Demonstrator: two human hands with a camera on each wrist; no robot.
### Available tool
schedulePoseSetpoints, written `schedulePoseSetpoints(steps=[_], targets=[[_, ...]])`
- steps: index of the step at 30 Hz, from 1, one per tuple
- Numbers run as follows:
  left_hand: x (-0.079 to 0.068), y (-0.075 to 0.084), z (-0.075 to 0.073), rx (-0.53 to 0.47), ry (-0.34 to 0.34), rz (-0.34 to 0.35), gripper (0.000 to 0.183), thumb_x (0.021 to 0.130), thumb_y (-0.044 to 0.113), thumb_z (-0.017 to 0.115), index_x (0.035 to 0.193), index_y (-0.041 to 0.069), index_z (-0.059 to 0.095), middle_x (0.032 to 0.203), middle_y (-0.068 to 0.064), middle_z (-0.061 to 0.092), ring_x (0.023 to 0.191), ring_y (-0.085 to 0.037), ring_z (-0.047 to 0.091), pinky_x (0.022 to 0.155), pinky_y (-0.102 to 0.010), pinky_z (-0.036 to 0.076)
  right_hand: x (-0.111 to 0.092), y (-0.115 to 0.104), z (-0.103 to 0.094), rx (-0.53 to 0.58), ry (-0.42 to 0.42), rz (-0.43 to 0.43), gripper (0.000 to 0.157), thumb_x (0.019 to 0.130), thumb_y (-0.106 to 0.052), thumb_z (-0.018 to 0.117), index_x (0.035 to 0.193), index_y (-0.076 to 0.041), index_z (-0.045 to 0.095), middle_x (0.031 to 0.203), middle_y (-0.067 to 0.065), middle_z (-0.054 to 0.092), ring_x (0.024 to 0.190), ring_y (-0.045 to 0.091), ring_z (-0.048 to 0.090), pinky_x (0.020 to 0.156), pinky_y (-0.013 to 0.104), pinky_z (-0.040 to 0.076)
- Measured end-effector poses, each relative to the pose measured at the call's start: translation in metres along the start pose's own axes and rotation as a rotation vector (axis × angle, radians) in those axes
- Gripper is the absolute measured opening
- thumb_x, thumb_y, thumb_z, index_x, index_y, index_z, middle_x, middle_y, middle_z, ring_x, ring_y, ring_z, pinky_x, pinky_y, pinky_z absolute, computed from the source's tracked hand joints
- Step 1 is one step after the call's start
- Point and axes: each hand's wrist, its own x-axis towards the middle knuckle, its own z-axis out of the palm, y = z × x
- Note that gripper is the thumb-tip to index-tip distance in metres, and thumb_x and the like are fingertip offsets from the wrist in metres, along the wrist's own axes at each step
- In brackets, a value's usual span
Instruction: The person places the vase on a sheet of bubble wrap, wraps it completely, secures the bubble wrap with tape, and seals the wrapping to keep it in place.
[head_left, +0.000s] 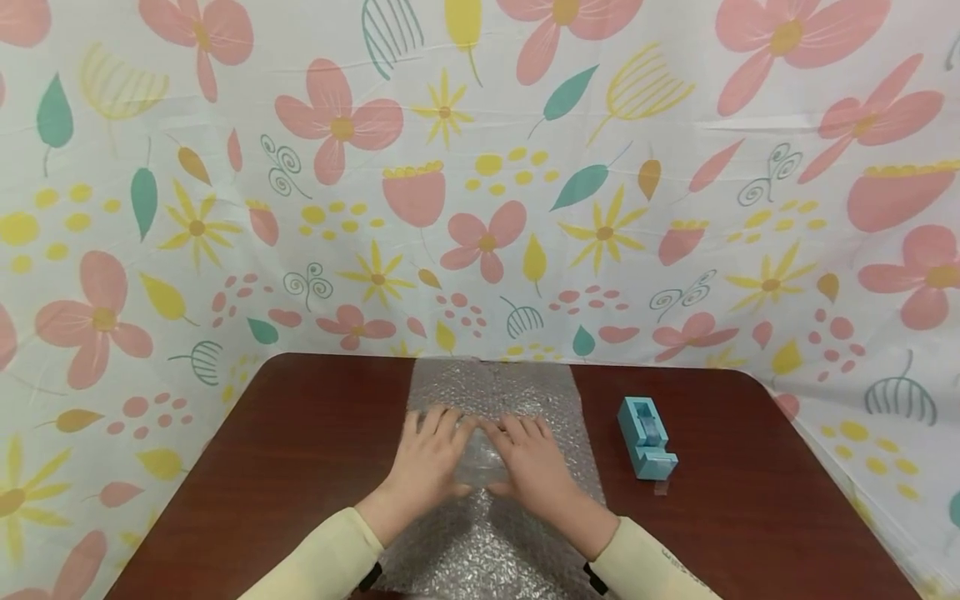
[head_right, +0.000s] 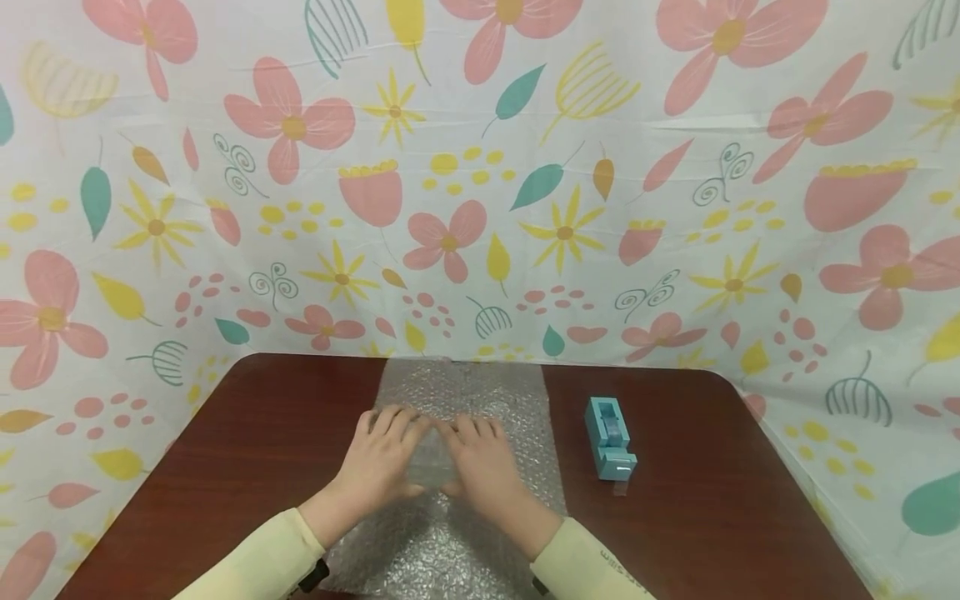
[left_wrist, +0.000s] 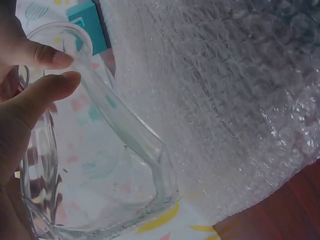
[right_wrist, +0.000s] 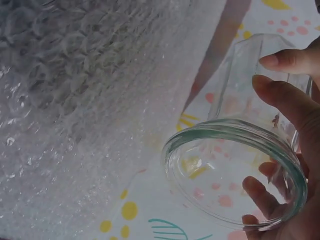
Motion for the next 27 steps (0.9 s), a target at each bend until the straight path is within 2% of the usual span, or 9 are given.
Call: schedulePoseSetpoints(steps=[3,5,10,12,16,20,27], targets=[[-0.001,-0.001,-0.002,0.011,-0.008,0.021,0.096,0.058,0.069,0.09,0.136,0.023,0.057,0.131,-0.002,0.062,0.123,-0.024,0.056,0.097,-0.047,0.049,-0.001,0.002,-0.002,0.011,0.01,-0.003,0.09,0.06,-0.045,0.097,0.138,-0.014,0.063,0.114,0.004,0.062,0.108,0.027,0.062,0.099,0.05,0.054],[-0.003,-0.004,-0.006,0.001,-0.037,0.046,0.097,0.062,0.07,0.087,0.14,0.023,0.055,0.135,-0.003,0.061,0.126,-0.025,0.056,0.1,-0.048,0.05,-0.003,0.003,-0.003,0.003,0.014,-0.01,0.091,0.06,-0.046,0.098,0.138,-0.014,0.064,0.112,0.003,0.061,0.107,0.025,0.062,0.098,0.048,0.054],[-0.008,-0.013,-0.011,-0.104,-0.144,0.13,0.099,0.068,0.066,0.086,0.149,0.025,0.048,0.145,-0.005,0.057,0.134,-0.026,0.054,0.107,-0.05,0.051,-0.01,0.005,-0.006,0.011,-0.015,-0.033,0.088,0.059,-0.045,0.098,0.135,-0.013,0.066,0.11,0.002,0.061,0.105,0.024,0.062,0.098,0.048,0.054],[-0.011,-0.015,-0.009,-0.149,-0.158,0.159,0.099,0.068,0.064,0.087,0.15,0.025,0.046,0.146,-0.006,0.056,0.134,-0.027,0.055,0.107,-0.05,0.051,-0.013,0.006,-0.005,0.028,-0.033,-0.039,0.087,0.059,-0.045,0.098,0.134,-0.012,0.067,0.108,0.002,0.061,0.102,0.024,0.062,0.097,0.048,0.054],[-0.017,-0.013,-0.005,-0.209,-0.148,0.194,0.098,0.069,0.062,0.087,0.15,0.025,0.047,0.143,-0.005,0.057,0.132,-0.026,0.055,0.105,-0.052,0.052,-0.02,0.006,-0.003,0.053,-0.072,-0.041,0.086,0.059,-0.047,0.098,0.132,-0.012,0.068,0.107,0.001,0.061,0.099,0.022,0.062,0.094,0.047,0.055],[-0.021,-0.012,-0.003,-0.252,-0.136,0.207,0.098,0.068,0.06,0.089,0.149,0.024,0.048,0.142,-0.005,0.056,0.13,-0.026,0.055,0.104,-0.054,0.052,-0.024,0.005,-0.002,0.053,-0.073,-0.048,0.087,0.058,-0.049,0.097,0.132,-0.013,0.068,0.106,-0.001,0.061,0.099,0.018,0.061,0.091,0.042,0.053],[-0.026,-0.012,-0.005,-0.328,-0.168,0.215,0.096,0.069,0.054,0.091,0.149,0.022,0.05,0.143,-0.006,0.057,0.132,-0.028,0.054,0.104,-0.059,0.051,-0.029,0.002,-0.002,0.072,-0.067,-0.05,0.087,0.057,-0.048,0.097,0.132,-0.014,0.069,0.105,-0.001,0.061,0.097,0.018,0.062,0.09,0.042,0.054]])
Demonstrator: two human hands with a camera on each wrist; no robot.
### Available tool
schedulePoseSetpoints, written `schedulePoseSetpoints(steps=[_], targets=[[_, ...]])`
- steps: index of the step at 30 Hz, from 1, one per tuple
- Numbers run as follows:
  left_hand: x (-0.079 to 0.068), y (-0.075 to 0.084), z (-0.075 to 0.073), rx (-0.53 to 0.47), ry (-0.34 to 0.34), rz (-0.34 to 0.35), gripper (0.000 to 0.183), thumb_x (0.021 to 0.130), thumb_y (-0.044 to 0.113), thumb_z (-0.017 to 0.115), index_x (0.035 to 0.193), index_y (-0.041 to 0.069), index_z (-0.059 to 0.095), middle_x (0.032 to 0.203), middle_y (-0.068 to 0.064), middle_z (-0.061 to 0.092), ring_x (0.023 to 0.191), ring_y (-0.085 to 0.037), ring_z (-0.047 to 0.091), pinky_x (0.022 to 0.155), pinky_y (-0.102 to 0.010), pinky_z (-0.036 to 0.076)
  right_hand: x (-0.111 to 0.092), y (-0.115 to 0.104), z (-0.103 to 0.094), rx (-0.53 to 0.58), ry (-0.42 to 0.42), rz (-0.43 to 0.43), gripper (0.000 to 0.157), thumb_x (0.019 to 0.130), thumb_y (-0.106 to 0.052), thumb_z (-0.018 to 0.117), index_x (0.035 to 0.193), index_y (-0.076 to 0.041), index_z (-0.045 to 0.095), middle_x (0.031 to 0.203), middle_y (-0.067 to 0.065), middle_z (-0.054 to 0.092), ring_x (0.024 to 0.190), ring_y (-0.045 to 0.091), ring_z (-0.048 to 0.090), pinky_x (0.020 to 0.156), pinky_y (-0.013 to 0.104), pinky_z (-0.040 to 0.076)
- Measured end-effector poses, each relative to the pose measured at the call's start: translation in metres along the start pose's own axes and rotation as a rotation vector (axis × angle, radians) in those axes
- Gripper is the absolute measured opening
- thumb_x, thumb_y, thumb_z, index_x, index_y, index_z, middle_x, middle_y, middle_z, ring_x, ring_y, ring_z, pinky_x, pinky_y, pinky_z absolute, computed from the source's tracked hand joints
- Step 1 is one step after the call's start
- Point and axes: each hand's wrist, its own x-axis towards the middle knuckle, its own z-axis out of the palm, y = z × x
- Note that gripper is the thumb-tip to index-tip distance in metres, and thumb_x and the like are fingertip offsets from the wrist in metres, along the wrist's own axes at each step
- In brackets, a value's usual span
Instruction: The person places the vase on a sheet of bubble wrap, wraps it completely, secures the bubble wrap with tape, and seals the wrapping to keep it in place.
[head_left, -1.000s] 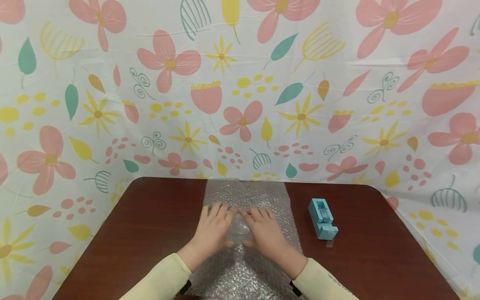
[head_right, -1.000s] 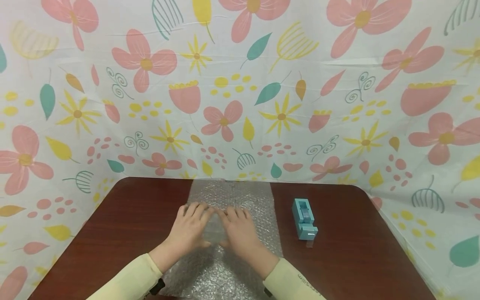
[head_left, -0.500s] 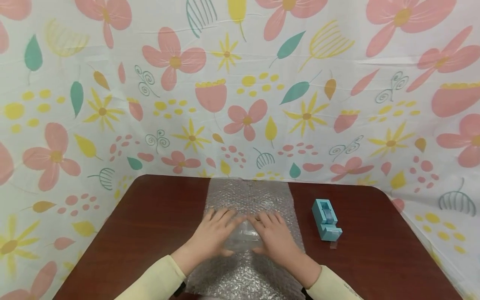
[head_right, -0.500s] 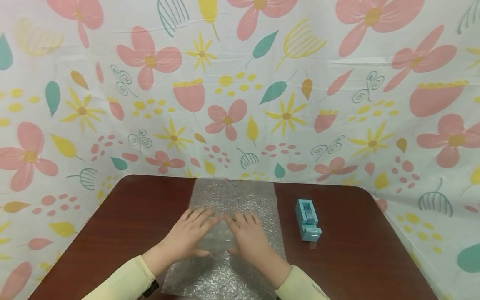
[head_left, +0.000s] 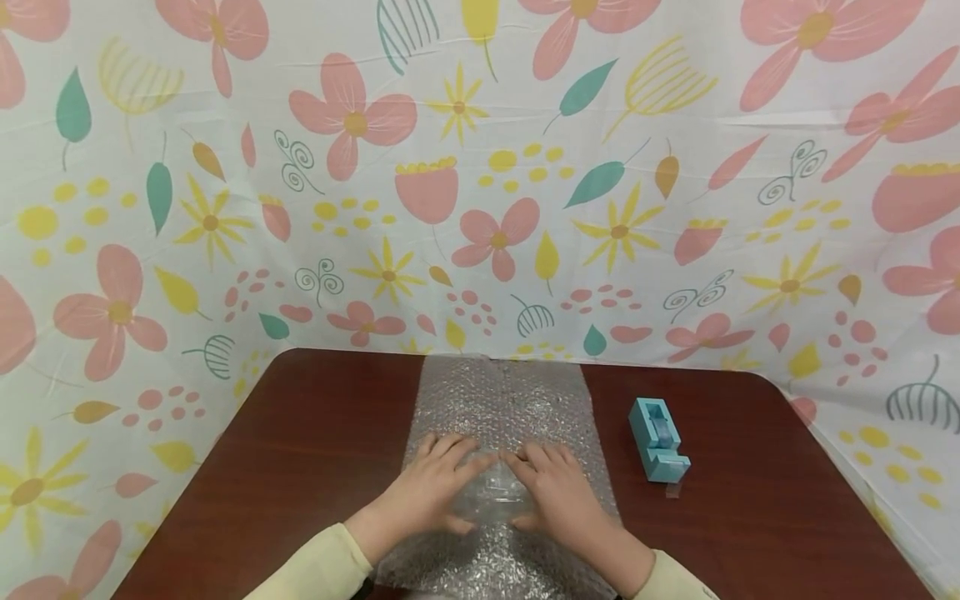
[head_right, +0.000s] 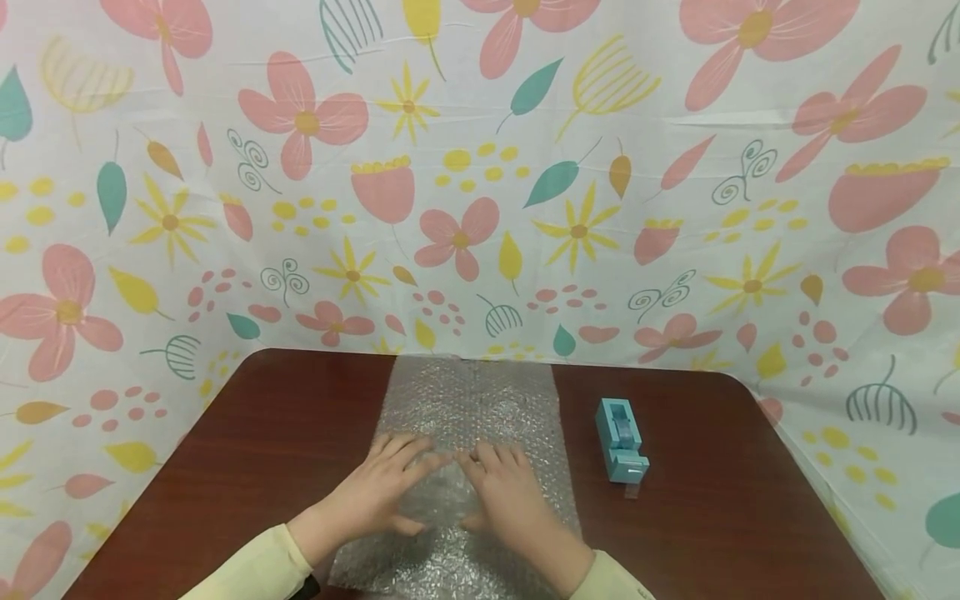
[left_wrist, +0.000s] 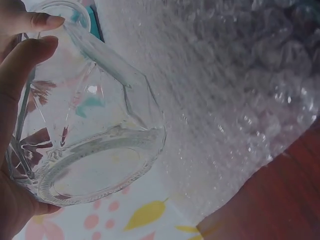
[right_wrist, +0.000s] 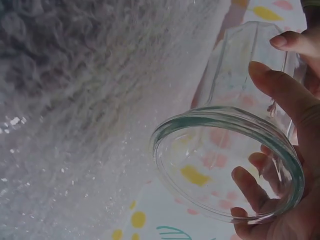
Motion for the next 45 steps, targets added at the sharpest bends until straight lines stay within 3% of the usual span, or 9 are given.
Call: schedulePoseSetpoints(steps=[4,10,19,23,30,39,42,45], targets=[[-0.002,0.003,0.001,-0.022,-0.013,0.016,0.093,0.069,0.054,0.091,0.147,0.022,0.052,0.142,-0.006,0.058,0.13,-0.026,0.055,0.103,-0.06,0.052,-0.006,-0.002,-0.001,0.019,-0.041,0.009,0.088,0.059,-0.05,0.096,0.134,-0.014,0.068,0.105,-0.002,0.062,0.095,0.017,0.062,0.086,0.041,0.054],[-0.005,0.007,0.001,-0.064,-0.084,0.007,0.089,0.073,0.051,0.09,0.148,0.021,0.054,0.144,-0.008,0.058,0.133,-0.029,0.054,0.104,-0.061,0.051,-0.012,-0.003,-0.001,0.038,-0.088,0.005,0.087,0.06,-0.052,0.096,0.133,-0.015,0.068,0.104,-0.004,0.06,0.092,0.014,0.06,0.083,0.039,0.052],[-0.006,0.013,0.0,-0.062,-0.104,0.022,0.091,0.072,0.055,0.089,0.149,0.023,0.053,0.142,-0.005,0.059,0.131,-0.024,0.054,0.104,-0.057,0.052,-0.02,-0.004,0.002,0.056,-0.083,-0.011,0.086,0.06,-0.054,0.095,0.132,-0.015,0.069,0.105,-0.005,0.06,0.093,0.015,0.062,0.08,0.039,0.054],[-0.005,0.013,-0.001,-0.07,-0.128,0.018,0.09,0.073,0.055,0.088,0.149,0.024,0.053,0.143,-0.005,0.06,0.131,-0.023,0.055,0.103,-0.054,0.052,-0.021,-0.003,0.003,0.087,-0.086,-0.001,0.085,0.06,-0.053,0.095,0.132,-0.016,0.069,0.103,-0.006,0.059,0.09,0.013,0.06,0.075,0.034,0.049],[-0.003,0.015,0.001,-0.064,-0.175,0.002,0.09,0.074,0.057,0.086,0.151,0.026,0.051,0.143,-0.003,0.06,0.132,-0.022,0.054,0.106,-0.052,0.051,-0.024,0.0,0.006,0.176,-0.15,0.015,0.083,0.065,-0.05,0.094,0.134,-0.014,0.067,0.099,-0.008,0.054,0.08,0.003,0.044,0.071,0.027,0.037],[-0.003,0.015,0.002,-0.061,-0.186,-0.02,0.091,0.073,0.057,0.087,0.151,0.029,0.051,0.143,-0.002,0.06,0.131,-0.021,0.055,0.105,-0.053,0.051,-0.026,0.001,0.013,0.142,-0.105,-0.012,0.084,0.067,-0.055,0.091,0.135,-0.013,0.065,0.104,-0.007,0.056,0.086,0.008,0.053,0.077,0.037,0.049],[-0.002,0.015,0.001,-0.08,-0.199,-0.031,0.091,0.073,0.056,0.088,0.152,0.03,0.05,0.144,-0.003,0.06,0.132,-0.022,0.055,0.106,-0.055,0.051,-0.03,0.0,0.013,0.122,-0.1,-0.019,0.087,0.069,-0.055,0.09,0.14,-0.013,0.06,0.115,-0.002,0.062,0.101,0.016,0.062,0.09,0.049,0.055],[-0.001,0.016,0.002,-0.08,-0.198,-0.027,0.091,0.074,0.056,0.087,0.152,0.031,0.049,0.144,-0.002,0.059,0.132,-0.021,0.055,0.106,-0.055,0.051,-0.039,0.001,0.013,0.113,-0.092,-0.031,0.093,0.071,-0.056,0.088,0.147,-0.013,0.054,0.132,0.004,0.063,0.122,0.025,0.062,0.101,0.068,0.048]])
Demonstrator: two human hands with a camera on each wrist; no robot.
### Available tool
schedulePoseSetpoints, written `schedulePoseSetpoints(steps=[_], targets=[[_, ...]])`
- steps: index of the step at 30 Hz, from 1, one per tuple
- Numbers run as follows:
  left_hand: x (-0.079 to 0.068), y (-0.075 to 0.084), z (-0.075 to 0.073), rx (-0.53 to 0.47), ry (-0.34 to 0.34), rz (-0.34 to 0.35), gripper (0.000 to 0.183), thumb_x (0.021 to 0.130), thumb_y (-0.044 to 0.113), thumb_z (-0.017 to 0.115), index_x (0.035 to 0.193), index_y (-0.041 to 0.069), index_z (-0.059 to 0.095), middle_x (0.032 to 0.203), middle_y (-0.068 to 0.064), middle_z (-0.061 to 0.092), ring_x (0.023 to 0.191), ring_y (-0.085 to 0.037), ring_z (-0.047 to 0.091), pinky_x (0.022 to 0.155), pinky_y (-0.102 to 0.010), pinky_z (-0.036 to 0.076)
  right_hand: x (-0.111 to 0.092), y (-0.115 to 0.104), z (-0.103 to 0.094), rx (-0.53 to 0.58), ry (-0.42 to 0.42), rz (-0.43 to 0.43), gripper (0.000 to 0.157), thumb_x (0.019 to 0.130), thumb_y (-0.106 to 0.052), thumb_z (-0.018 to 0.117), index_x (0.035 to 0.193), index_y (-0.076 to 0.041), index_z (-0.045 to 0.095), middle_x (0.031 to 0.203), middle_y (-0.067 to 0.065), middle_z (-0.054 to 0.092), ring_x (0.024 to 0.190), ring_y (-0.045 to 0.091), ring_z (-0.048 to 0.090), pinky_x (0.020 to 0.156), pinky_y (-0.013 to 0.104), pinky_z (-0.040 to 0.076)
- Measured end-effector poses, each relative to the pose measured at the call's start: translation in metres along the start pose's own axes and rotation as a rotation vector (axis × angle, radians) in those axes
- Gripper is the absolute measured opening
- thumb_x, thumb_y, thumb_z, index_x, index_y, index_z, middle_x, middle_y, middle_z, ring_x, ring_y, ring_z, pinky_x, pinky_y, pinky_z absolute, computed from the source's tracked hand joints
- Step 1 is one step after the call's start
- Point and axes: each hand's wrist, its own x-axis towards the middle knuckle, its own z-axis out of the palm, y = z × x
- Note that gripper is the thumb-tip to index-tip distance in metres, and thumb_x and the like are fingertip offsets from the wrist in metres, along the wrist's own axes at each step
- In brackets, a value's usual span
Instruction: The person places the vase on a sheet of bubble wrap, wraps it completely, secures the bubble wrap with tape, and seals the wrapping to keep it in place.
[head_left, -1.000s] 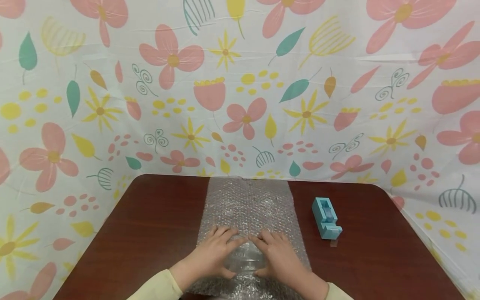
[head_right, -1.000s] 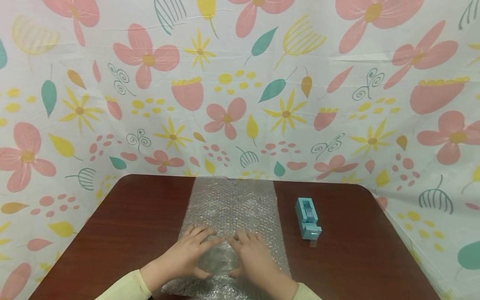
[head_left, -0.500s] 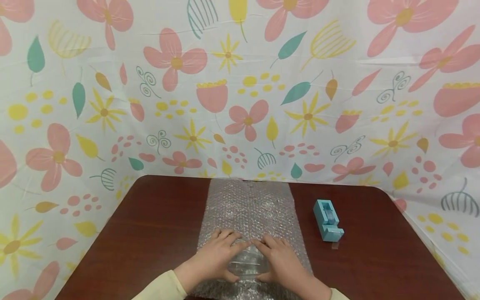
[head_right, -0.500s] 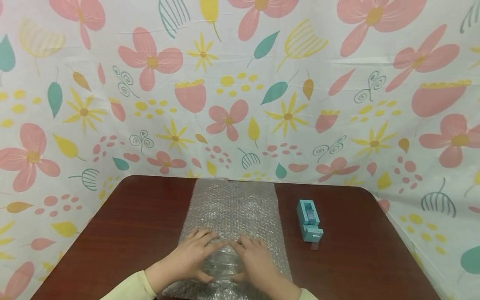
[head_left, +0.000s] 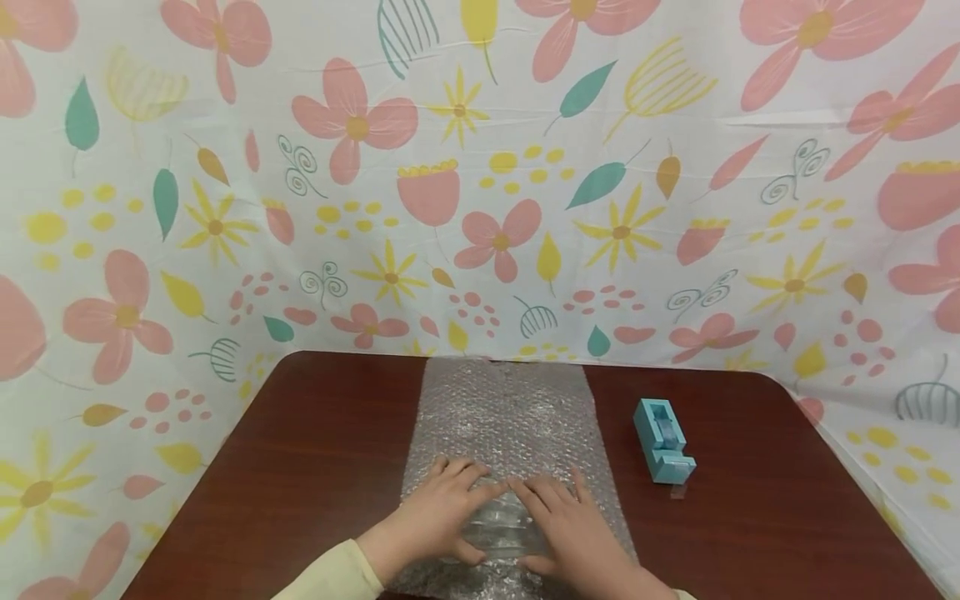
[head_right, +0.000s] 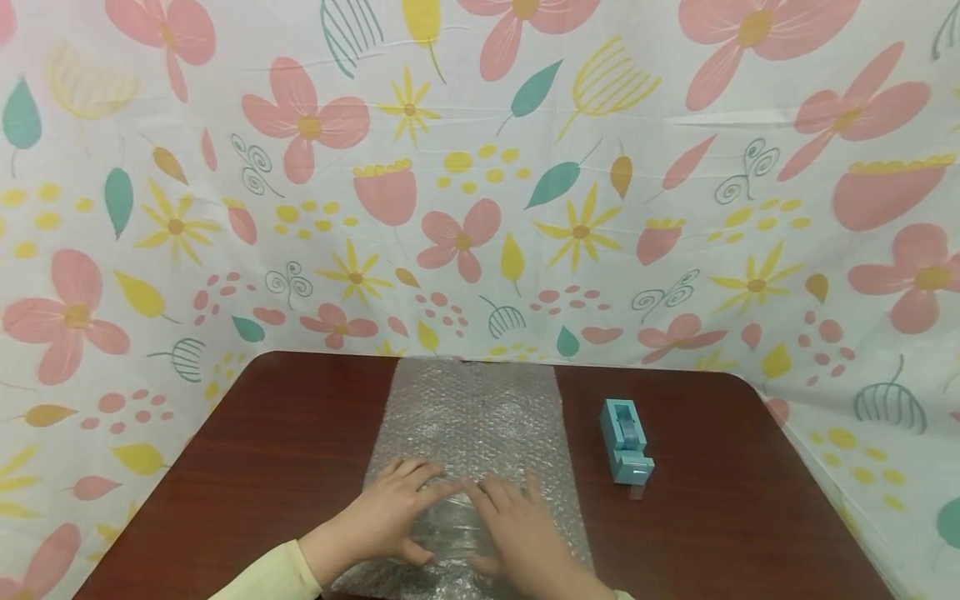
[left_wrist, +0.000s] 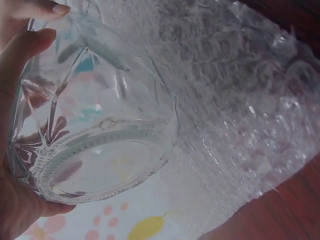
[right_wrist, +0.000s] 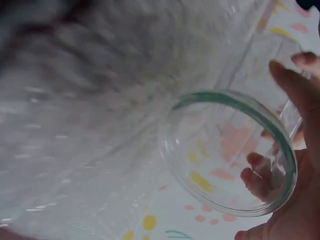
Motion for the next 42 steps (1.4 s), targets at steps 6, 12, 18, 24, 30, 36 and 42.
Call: schedulePoseSetpoints(steps=[6,12,18,24,30,36,42], targets=[[0.003,0.001,0.0,0.009,0.0,-0.002,0.086,0.073,0.058,0.087,0.148,0.03,0.054,0.145,0.0,0.058,0.132,-0.02,0.055,0.105,-0.052,0.052,-0.023,0.002,0.007,-0.117,0.148,-0.077,0.1,0.073,-0.069,0.08,0.15,-0.015,0.047,0.143,0.005,0.061,0.138,0.026,0.052,0.119,0.066,0.031],[0.003,0.001,0.0,-0.003,0.01,-0.013,0.084,0.071,0.056,0.089,0.144,0.029,0.057,0.143,0.0,0.06,0.131,-0.02,0.057,0.104,-0.054,0.053,-0.037,0.004,0.03,-0.384,0.371,-0.2,0.103,0.086,-0.09,0.032,0.165,-0.025,0.018,0.174,0.002,0.017,0.163,0.015,-0.008,0.131,0.044,-0.015],[0.005,0.002,0.001,-0.012,0.026,-0.014,0.083,0.07,0.055,0.09,0.143,0.029,0.059,0.141,0.001,0.061,0.13,-0.019,0.058,0.104,-0.056,0.053,-0.043,-0.001,0.042,-0.483,0.385,-0.21,0.097,0.092,-0.087,0.015,0.167,-0.026,0.003,0.175,0.003,-0.005,0.163,0.021,-0.009,0.131,0.053,-0.01],[0.007,0.0,-0.001,-0.069,-0.019,-0.034,0.082,0.071,0.052,0.091,0.143,0.03,0.058,0.144,-0.001,0.061,0.132,-0.022,0.057,0.106,-0.059,0.051,-0.046,-0.003,0.048,-0.546,0.374,-0.196,0.098,0.092,-0.086,0.01,0.167,-0.023,0.0,0.175,0.006,-0.005,0.163,0.026,-0.009,0.13,0.058,-0.007],[0.012,-0.006,-0.003,-0.11,-0.07,-0.061,0.081,0.073,0.051,0.09,0.144,0.033,0.057,0.146,-0.002,0.06,0.135,-0.024,0.055,0.11,-0.06,0.048,-0.043,-0.005,0.05,-0.585,0.35,-0.172,0.102,0.091,-0.088,0.009,0.166,-0.02,-0.006,0.174,0.01,-0.01,0.162,0.029,-0.012,0.128,0.062,-0.01],[0.015,-0.009,-0.001,-0.12,-0.082,-0.072,0.081,0.072,0.051,0.09,0.144,0.034,0.058,0.145,0.0,0.061,0.135,-0.025,0.055,0.11,-0.061,0.047,-0.042,-0.007,0.054,-0.638,0.337,-0.154,0.106,0.089,-0.089,0.007,0.164,-0.016,-0.013,0.173,0.014,-0.015,0.161,0.034,-0.015,0.125,0.068,-0.012],[0.017,-0.011,-0.001,-0.14,-0.087,-0.063,0.08,0.072,0.05,0.09,0.144,0.033,0.058,0.145,-0.001,0.061,0.134,-0.024,0.056,0.11,-0.061,0.048,-0.039,-0.009,0.05,-0.623,0.335,-0.139,0.107,0.088,-0.089,0.008,0.164,-0.017,-0.014,0.172,0.014,-0.017,0.161,0.033,-0.016,0.127,0.068,-0.002]])
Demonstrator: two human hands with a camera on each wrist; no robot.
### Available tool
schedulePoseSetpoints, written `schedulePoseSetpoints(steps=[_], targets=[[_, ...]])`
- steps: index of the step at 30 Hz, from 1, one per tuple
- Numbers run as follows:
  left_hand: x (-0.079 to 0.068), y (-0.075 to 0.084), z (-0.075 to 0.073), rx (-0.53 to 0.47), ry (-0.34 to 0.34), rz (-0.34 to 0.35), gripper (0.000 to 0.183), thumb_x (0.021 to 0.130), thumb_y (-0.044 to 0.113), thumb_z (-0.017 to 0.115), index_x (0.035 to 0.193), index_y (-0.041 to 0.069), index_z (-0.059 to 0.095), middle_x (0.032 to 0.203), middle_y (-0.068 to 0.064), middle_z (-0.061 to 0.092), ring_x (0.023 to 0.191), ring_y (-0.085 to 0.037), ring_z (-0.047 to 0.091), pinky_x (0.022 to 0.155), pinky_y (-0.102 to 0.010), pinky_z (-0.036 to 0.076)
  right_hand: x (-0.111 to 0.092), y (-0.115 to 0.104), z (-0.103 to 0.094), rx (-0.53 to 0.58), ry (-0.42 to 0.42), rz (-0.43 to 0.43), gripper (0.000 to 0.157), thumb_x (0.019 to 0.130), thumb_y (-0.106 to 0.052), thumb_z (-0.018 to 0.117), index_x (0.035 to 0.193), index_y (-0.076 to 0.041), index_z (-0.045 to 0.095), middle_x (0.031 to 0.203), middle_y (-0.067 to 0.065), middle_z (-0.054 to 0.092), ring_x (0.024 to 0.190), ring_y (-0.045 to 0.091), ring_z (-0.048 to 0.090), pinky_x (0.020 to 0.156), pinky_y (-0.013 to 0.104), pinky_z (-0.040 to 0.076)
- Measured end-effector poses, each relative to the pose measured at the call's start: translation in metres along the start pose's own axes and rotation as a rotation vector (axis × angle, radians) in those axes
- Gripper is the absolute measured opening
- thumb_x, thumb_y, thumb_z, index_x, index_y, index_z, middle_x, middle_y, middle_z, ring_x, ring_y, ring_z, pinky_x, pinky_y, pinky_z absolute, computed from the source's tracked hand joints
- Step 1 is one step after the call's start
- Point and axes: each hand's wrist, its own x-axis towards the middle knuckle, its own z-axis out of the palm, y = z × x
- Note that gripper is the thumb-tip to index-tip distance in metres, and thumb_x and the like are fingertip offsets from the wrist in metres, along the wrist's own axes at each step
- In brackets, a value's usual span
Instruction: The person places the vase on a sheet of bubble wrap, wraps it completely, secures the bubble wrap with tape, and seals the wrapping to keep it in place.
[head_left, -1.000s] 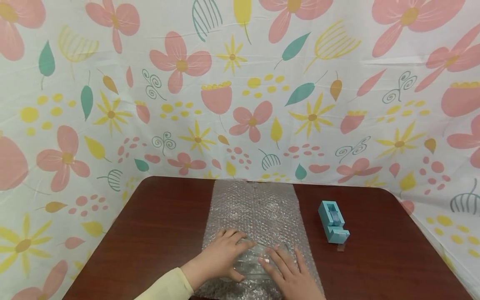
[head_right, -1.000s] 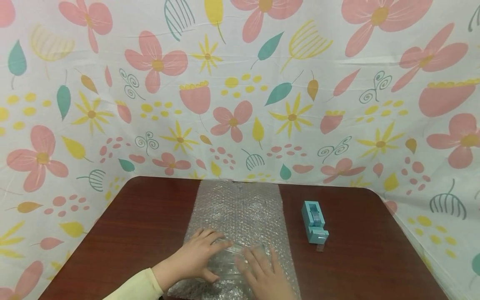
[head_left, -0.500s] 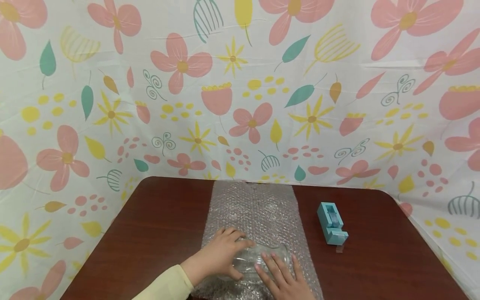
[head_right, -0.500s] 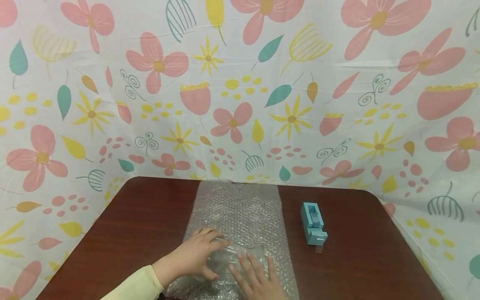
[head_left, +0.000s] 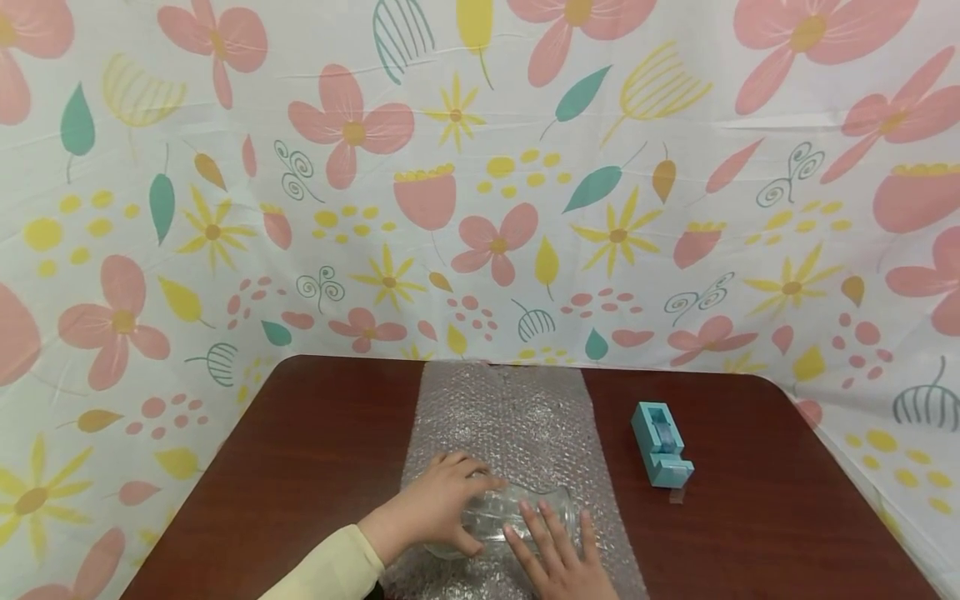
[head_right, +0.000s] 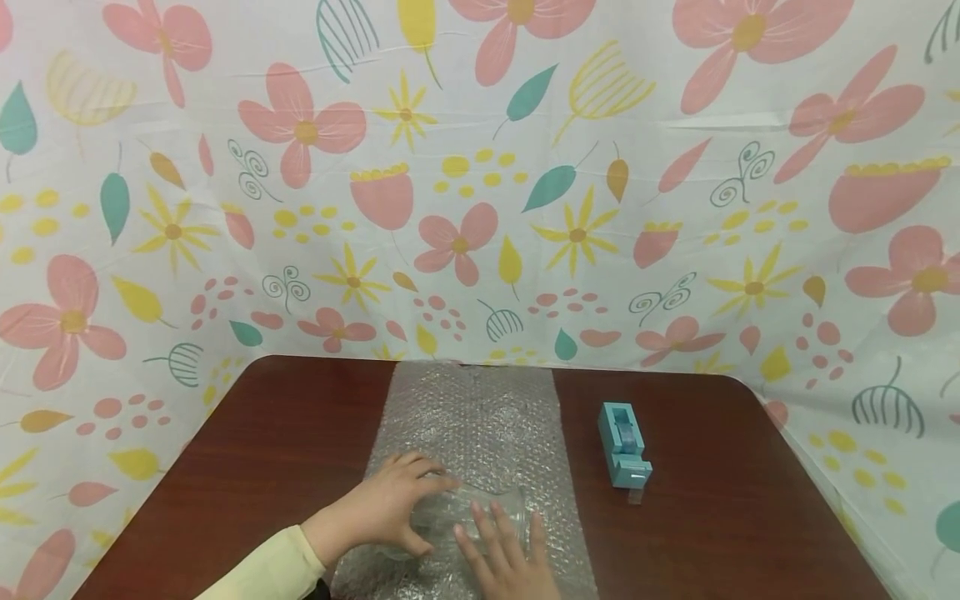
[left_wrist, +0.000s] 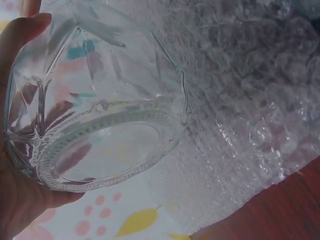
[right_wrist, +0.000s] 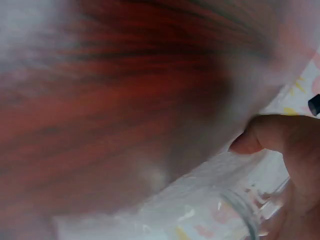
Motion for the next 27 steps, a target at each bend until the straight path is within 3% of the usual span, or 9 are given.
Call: schedulePoseSetpoints(steps=[2,5,6,7,9,12,14,22,27], targets=[[0.0,-0.001,-0.001,-0.005,-0.005,0.005,0.08,0.073,0.05,0.09,0.144,0.034,0.057,0.145,0.0,0.061,0.134,-0.023,0.056,0.109,-0.06,0.048,0.004,0.005,-0.004,0.024,0.014,-0.005,0.113,0.085,-0.093,0.021,0.165,-0.019,-0.011,0.175,0.011,-0.004,0.163,0.029,0.008,0.125,0.064,0.024],[0.001,-0.003,-0.002,-0.001,-0.009,0.015,0.08,0.073,0.051,0.089,0.145,0.033,0.057,0.145,0.0,0.061,0.133,-0.022,0.056,0.109,-0.059,0.049,0.015,0.019,-0.012,0.119,-0.028,-0.015,0.119,0.077,-0.084,0.059,0.166,-0.024,0.009,0.167,0.006,0.034,0.145,0.023,0.046,0.102,0.054,0.053],[0.001,-0.003,-0.002,0.003,-0.009,0.017,0.08,0.074,0.051,0.089,0.145,0.033,0.057,0.145,0.0,0.061,0.133,-0.022,0.056,0.109,-0.059,0.049,0.019,0.024,-0.014,0.151,-0.058,-0.016,0.118,0.073,-0.079,0.069,0.165,-0.024,0.019,0.161,0.005,0.045,0.135,0.021,0.055,0.092,0.05,0.057],[0.001,-0.003,-0.003,0.008,-0.008,0.019,0.081,0.074,0.051,0.089,0.145,0.033,0.057,0.145,0.0,0.061,0.133,-0.022,0.056,0.109,-0.058,0.049,0.024,0.028,-0.017,0.203,-0.102,-0.013,0.115,0.07,-0.071,0.078,0.162,-0.021,0.028,0.153,0.005,0.053,0.125,0.02,0.061,0.093,0.052,0.057],[0.001,-0.003,-0.003,0.017,-0.006,0.023,0.081,0.074,0.051,0.089,0.146,0.032,0.056,0.145,0.0,0.061,0.133,-0.022,0.056,0.11,-0.057,0.049,0.033,0.036,-0.021,0.305,-0.217,0.012,0.103,0.07,-0.057,0.087,0.153,-0.015,0.043,0.146,0.008,0.06,0.124,0.024,0.064,0.096,0.054,0.056],[0.002,-0.003,-0.003,0.029,-0.006,0.028,0.081,0.074,0.052,0.088,0.146,0.031,0.056,0.145,-0.001,0.061,0.133,-0.023,0.056,0.11,-0.057,0.049,0.042,0.043,-0.024,0.41,-0.353,0.046,0.091,0.077,-0.053,0.085,0.148,-0.007,0.051,0.146,0.013,0.061,0.127,0.028,0.064,0.103,0.053,0.053],[0.003,-0.002,-0.004,0.019,-0.014,0.03,0.081,0.074,0.051,0.088,0.146,0.031,0.056,0.146,-0.001,0.06,0.135,-0.023,0.055,0.111,-0.057,0.048,0.046,0.047,-0.024,0.451,-0.388,0.039,0.088,0.079,-0.052,0.083,0.147,-0.005,0.053,0.144,0.013,0.063,0.127,0.027,0.065,0.104,0.051,0.053],[0.005,-0.001,-0.011,0.025,-0.071,-0.003,0.082,0.076,0.053,0.087,0.148,0.032,0.054,0.15,-0.001,0.057,0.141,-0.023,0.05,0.114,-0.057,0.045,0.052,0.053,-0.023,0.415,-0.39,-0.046,0.078,0.087,-0.054,0.075,0.143,-0.003,0.057,0.137,0.008,0.068,0.123,0.022,0.067,0.102,0.042,0.056],[-0.003,0.018,-0.012,0.203,-0.051,-0.042,0.087,0.079,0.056,0.081,0.153,0.025,0.048,0.157,-0.003,0.051,0.148,-0.024,0.045,0.116,-0.059,0.042,0.054,0.052,-0.023,0.405,-0.397,-0.045,0.075,0.087,-0.05,0.076,0.142,-0.003,0.057,0.135,0.008,0.069,0.121,0.021,0.068,0.101,0.04,0.057]])
